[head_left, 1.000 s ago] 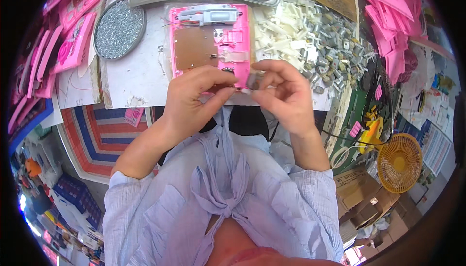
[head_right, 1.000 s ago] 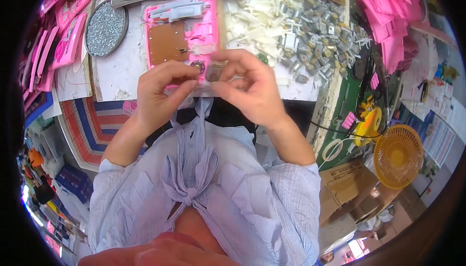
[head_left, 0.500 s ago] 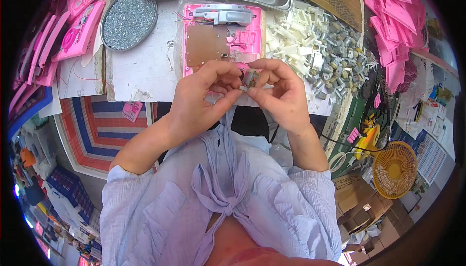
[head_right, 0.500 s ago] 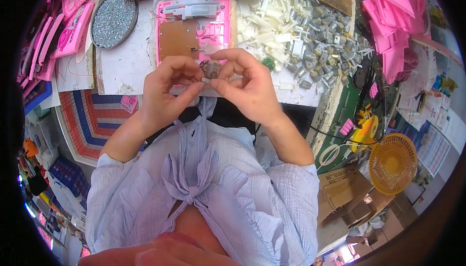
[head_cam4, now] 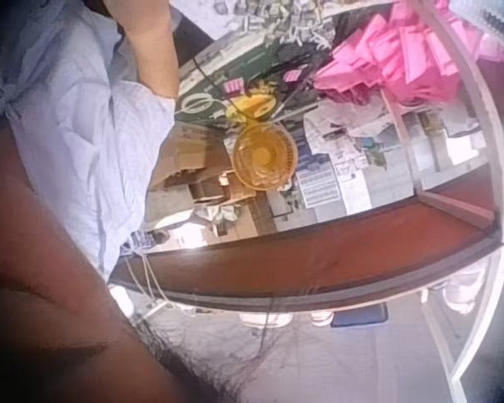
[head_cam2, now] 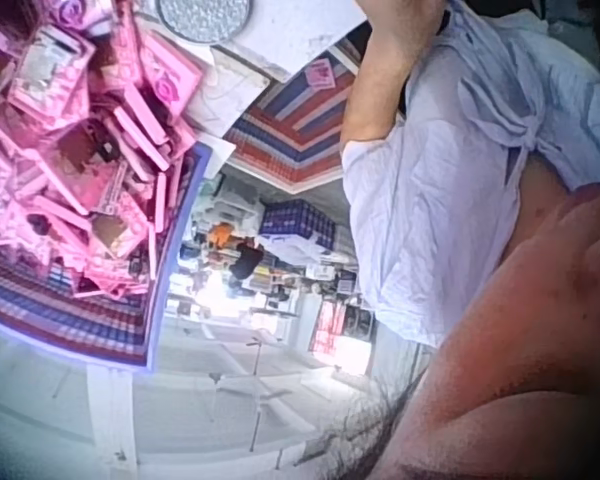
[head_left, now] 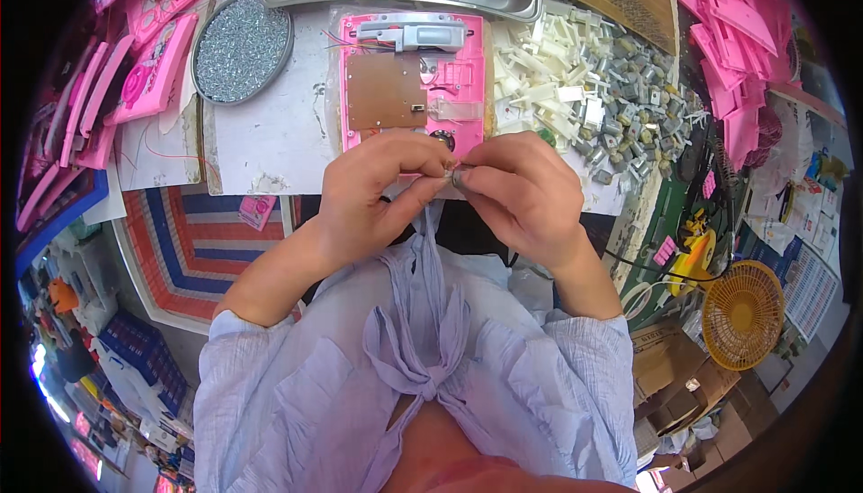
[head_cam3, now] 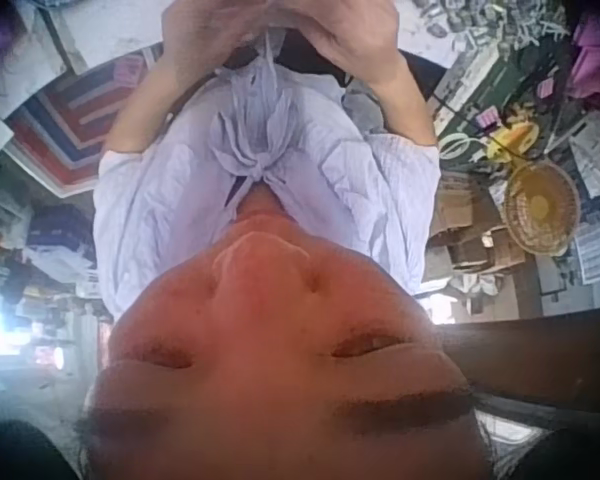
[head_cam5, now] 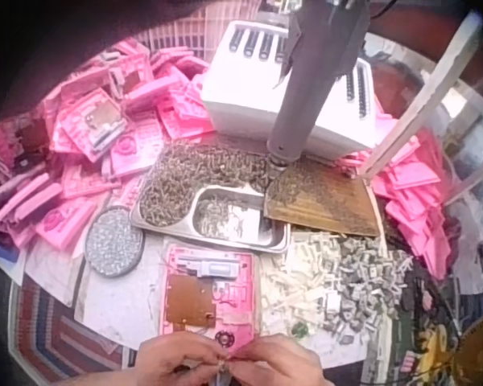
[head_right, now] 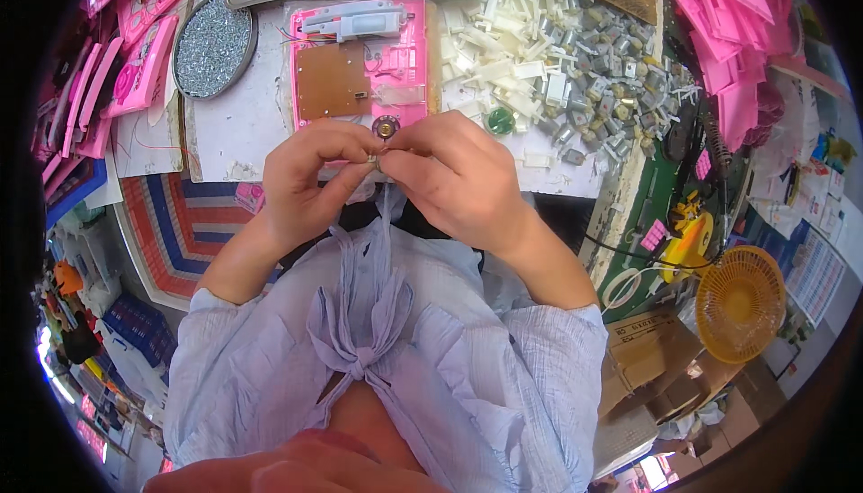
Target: Soldering and assembling electronic components such as speakers and circuit boards into pink plastic toy housings.
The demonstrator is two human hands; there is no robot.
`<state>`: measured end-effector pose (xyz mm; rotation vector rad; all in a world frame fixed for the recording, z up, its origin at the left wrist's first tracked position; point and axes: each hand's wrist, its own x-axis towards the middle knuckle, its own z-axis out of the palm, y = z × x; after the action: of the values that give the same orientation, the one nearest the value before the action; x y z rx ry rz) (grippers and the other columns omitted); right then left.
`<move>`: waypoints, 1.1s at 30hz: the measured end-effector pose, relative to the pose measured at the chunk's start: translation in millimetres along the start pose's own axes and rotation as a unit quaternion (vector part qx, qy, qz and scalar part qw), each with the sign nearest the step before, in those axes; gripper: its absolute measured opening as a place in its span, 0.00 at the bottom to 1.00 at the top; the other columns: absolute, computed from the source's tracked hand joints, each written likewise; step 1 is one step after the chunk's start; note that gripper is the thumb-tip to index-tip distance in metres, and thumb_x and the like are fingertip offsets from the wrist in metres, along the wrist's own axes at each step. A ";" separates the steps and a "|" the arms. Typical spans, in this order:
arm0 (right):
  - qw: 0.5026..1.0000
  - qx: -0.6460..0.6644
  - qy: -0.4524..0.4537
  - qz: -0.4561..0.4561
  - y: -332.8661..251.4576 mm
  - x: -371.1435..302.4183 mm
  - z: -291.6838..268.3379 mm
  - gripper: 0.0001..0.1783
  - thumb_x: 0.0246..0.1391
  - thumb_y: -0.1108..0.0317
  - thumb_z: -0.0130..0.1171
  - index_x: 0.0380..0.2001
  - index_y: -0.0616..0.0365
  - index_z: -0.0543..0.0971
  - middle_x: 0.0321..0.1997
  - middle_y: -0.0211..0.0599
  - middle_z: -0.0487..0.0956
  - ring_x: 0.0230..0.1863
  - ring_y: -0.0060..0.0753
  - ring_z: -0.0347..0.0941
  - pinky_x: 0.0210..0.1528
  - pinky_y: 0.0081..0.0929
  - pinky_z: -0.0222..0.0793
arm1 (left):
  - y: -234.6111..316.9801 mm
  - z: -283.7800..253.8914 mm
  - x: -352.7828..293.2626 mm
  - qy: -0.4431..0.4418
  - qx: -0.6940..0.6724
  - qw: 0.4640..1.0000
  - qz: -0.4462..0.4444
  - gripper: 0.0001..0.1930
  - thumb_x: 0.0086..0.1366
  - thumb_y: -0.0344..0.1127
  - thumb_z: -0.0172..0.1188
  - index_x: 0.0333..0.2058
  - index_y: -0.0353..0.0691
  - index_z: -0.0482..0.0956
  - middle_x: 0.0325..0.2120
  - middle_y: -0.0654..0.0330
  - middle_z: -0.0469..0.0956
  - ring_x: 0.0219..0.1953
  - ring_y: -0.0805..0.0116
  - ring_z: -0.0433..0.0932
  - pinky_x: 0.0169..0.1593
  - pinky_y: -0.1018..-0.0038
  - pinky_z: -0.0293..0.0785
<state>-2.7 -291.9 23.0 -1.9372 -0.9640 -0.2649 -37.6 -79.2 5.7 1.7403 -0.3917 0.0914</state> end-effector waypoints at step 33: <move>0.985 -0.132 0.006 0.111 64.9 25.9 9.8 0.17 0.43 0.68 0.74 0.40 0.53 0.84 0.57 0.42 0.80 0.63 0.55 0.66 0.65 0.45 0.63 | -13.7 -22.7 10.4 -0.122 0.362 0.920 0.086 0.23 0.55 0.42 0.70 0.51 0.49 0.82 0.54 0.57 0.75 0.57 0.51 0.71 0.64 0.53 0.57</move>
<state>59.2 -287.6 -10.4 -2.2618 -0.7229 -0.2864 -20.2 -57.3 0.5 2.4580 -0.7633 0.1595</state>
